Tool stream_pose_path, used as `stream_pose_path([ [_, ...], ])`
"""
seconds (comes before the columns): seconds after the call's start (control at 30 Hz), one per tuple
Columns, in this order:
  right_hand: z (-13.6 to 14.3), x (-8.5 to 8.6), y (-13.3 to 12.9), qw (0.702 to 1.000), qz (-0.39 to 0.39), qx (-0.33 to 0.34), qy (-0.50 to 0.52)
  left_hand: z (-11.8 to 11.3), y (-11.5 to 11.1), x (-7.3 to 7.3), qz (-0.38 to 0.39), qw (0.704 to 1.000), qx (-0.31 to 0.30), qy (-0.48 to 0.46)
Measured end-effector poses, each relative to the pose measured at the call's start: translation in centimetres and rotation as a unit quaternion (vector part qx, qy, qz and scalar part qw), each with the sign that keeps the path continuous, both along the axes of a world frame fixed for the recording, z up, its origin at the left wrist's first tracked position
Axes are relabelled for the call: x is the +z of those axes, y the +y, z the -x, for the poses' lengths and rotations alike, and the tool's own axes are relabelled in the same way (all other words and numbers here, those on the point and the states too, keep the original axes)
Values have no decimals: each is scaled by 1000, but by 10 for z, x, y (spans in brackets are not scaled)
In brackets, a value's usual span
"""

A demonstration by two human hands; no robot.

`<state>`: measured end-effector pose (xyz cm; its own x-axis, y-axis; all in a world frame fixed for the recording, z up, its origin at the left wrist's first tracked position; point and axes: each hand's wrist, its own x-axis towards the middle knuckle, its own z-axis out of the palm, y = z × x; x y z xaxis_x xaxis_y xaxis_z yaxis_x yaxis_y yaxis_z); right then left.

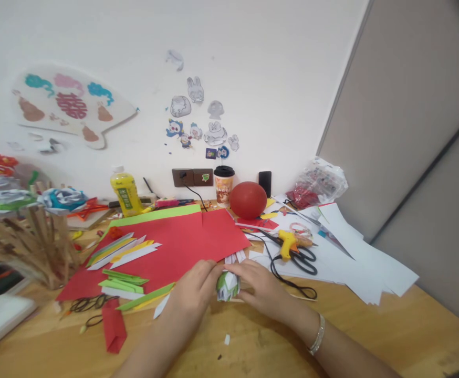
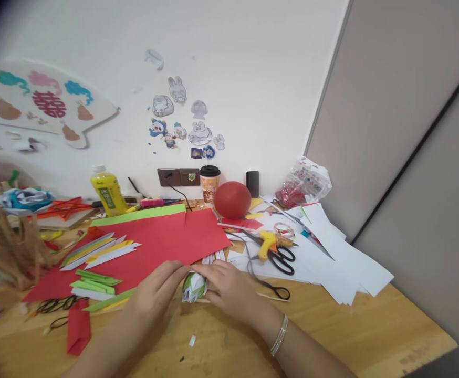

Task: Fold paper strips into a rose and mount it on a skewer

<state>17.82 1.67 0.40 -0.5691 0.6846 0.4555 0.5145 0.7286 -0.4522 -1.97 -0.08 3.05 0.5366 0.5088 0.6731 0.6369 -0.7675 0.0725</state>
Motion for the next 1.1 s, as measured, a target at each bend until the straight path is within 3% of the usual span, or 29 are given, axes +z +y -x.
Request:
stream_pose_path([
  [0.4,2,2,-2,1000,4,2,9,0,-2,-4,-124,991,20,38],
  [0.93,2,-3,0,1000,-12,26,11,-3,0,-11,-103,994,39,-14],
  [1.1,1,-4,0,999,-7,36,-1,-1,4,-14,-108,993,18,-34],
])
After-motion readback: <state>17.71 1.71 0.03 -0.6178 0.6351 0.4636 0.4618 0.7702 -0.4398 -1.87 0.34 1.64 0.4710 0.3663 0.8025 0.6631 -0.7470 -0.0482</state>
